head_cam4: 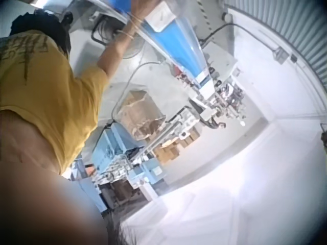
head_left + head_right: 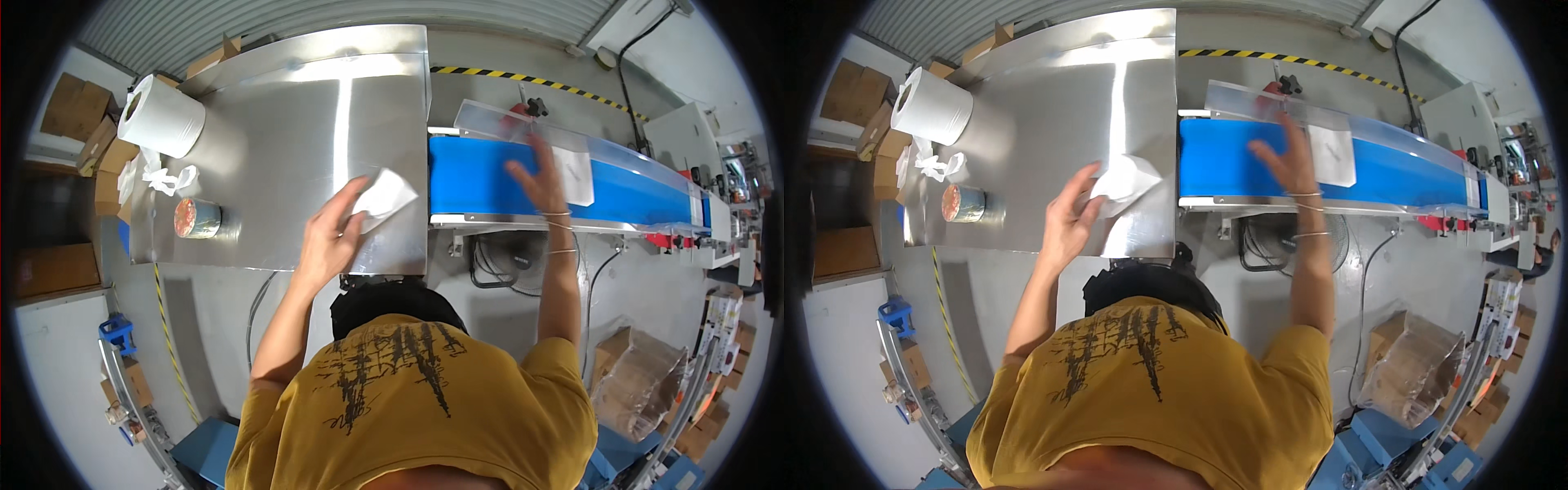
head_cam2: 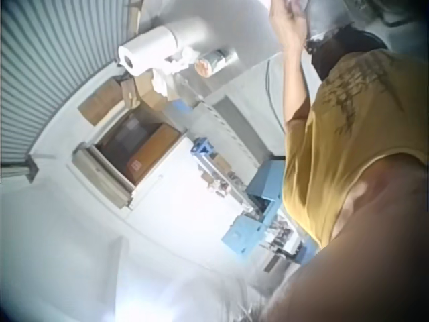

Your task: The person is moving and aligning stacks of napkins or paper blocks between a conveyor belt and an industrial machine.

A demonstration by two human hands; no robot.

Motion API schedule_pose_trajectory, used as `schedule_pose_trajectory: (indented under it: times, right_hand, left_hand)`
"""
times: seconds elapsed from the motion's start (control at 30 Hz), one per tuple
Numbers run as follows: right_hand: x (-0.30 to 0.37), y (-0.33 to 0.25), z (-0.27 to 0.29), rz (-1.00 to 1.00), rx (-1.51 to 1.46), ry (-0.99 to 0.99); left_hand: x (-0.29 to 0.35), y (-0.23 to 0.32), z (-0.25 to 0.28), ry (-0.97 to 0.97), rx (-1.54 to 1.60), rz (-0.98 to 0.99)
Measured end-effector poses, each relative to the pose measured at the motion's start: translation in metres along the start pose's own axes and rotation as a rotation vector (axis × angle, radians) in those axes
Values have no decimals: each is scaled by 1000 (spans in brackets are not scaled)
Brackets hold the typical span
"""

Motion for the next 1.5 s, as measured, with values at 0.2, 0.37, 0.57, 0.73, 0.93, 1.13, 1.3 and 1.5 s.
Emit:
schedule_pose_trajectory:
  times: [0.2,0.37,0.57,0.73,0.93,1.13,1.3,1.5]
  right_hand:
    - [22,-126,-89,73,-830,-591]
    - [33,-65,-89,-305,-840,-369]
    - [13,78,9,-533,-141,141]
    - [33,159,115,-551,465,425]
    - [115,87,119,-347,617,910]
    - [266,-18,43,-539,488,1083]
    - [348,-59,-81,-784,400,1116]
    - [420,-114,-223,-1108,4,271]
  left_hand:
    - [-30,-1,-49,-275,208,53]
    - [-57,-28,-84,-245,371,171]
    - [-55,-37,-98,-216,130,78]
    - [-26,-59,-133,-400,237,126]
    - [8,-99,-131,-449,76,-120]
    - [30,-61,-143,-485,15,-373]
    - [55,-57,-134,-631,-157,-635]
    - [134,-31,-152,-952,-87,-824]
Point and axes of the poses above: each hand's wrist, its own x-axis away from the middle knuckle, its own z-axis out of the back of the hand, y = z × x, the point moved 7 cm from there along -x, towards the middle knuckle, and after that the axes turned 1 degree about -z, right-handed, at the moved point
